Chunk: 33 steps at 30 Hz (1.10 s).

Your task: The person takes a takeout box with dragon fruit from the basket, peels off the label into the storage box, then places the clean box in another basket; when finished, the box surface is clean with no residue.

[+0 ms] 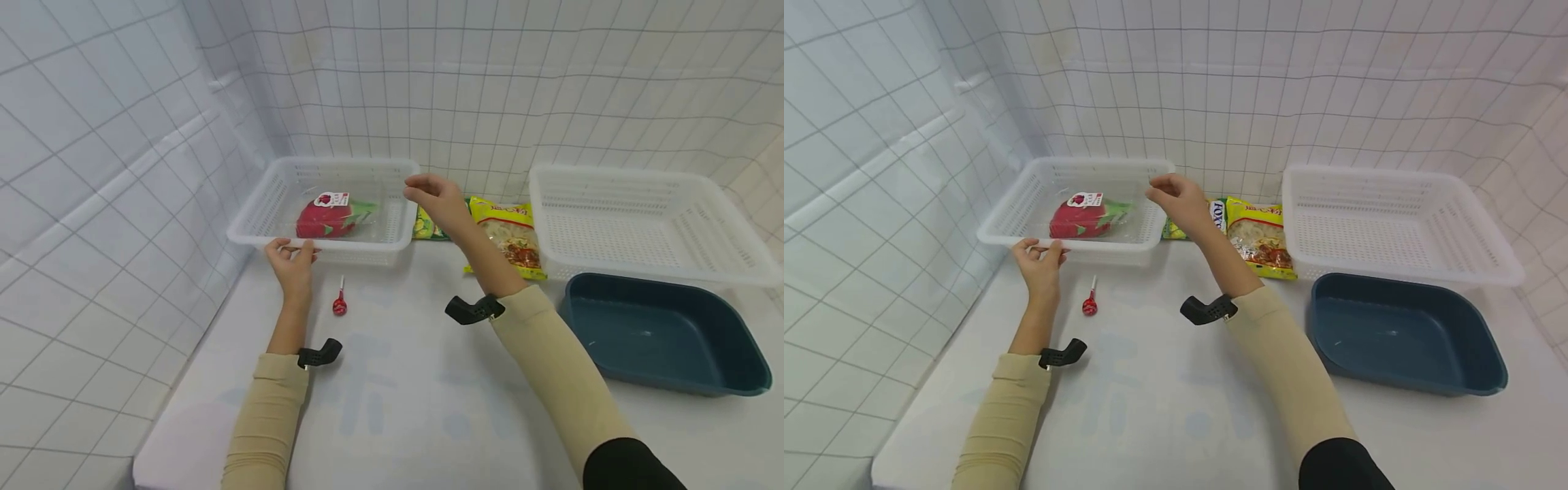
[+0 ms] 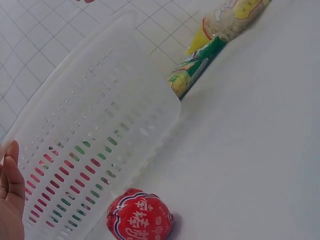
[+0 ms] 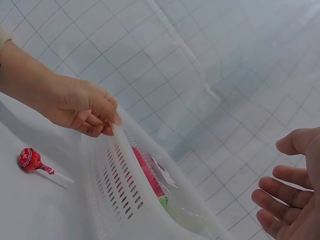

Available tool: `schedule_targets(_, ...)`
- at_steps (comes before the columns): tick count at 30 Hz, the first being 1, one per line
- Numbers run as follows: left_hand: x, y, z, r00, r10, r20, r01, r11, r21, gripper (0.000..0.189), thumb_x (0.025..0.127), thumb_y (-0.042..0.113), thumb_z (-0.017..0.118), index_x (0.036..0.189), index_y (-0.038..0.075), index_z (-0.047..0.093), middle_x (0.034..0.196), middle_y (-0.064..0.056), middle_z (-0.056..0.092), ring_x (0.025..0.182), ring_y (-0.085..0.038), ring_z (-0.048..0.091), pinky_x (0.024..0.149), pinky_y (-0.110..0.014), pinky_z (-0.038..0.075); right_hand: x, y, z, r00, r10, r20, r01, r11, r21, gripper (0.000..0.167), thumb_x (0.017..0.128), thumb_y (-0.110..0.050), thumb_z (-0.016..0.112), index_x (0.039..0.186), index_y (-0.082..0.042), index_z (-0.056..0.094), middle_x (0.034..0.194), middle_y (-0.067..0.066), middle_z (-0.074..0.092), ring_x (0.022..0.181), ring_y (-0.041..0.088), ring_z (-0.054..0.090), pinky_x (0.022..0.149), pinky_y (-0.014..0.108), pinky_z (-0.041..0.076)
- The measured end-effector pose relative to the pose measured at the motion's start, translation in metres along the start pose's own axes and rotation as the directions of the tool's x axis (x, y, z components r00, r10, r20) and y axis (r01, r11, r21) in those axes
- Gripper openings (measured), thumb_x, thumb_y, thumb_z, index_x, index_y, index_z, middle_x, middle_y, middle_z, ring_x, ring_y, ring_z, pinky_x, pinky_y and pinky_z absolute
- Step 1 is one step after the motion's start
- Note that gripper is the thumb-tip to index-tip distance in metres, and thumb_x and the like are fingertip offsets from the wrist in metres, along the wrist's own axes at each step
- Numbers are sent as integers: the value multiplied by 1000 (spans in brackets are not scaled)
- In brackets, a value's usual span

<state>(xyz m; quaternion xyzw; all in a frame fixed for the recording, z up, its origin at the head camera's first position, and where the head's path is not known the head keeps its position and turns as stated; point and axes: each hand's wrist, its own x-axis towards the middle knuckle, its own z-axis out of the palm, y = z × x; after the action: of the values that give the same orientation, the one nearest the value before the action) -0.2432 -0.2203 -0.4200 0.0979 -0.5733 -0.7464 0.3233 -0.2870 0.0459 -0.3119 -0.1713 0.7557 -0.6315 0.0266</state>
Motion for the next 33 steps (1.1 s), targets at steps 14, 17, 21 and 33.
schedule_targets(14, -1, 1, 3, 1000, -11, 22, 12, 1000, -20, 32, 90, -8, 58, 104, 10, 36, 91, -8, 50, 66, -7, 62, 63, -16, 51, 40, 0, 30, 983, 182, -24, -184, 979, -92, 39, 97, -22, 59, 130, -2, 55, 123, 12, 59, 114, 25, 56, 95, 35, 45)
schedule_targets(17, -1, 2, 1, 1000, -4, 31, 4, 1000, 3, 31, 91, -7, 58, 106, 10, 36, 92, -7, 50, 69, -7, 62, 65, -16, 51, 42, 2, 42, 976, 216, -28, -218, 969, -119, 40, 97, -24, 59, 130, -2, 54, 126, 12, 58, 116, 25, 54, 96, 36, 45)
schedule_targets(21, -1, 2, -1, 999, -5, 39, 4, 1000, 15, 31, 91, -6, 58, 107, 10, 35, 94, -9, 49, 71, -8, 63, 66, -16, 51, 45, 7, 56, 956, 294, 12, -289, 945, -155, 45, 97, -27, 58, 133, -1, 51, 132, 14, 53, 121, 27, 49, 99, 40, 42)
schedule_targets(33, 0, -1, -3, 999, 19, 46, -18, 1000, -24, 32, 91, -7, 58, 105, 9, 35, 91, -8, 50, 68, -8, 63, 65, -17, 51, 58, 10, 70, 889, 442, 124, -430, 896, -113, 64, 93, -27, 60, 144, 4, 37, 151, 17, 33, 138, 34, 33, 110, 48, 32)
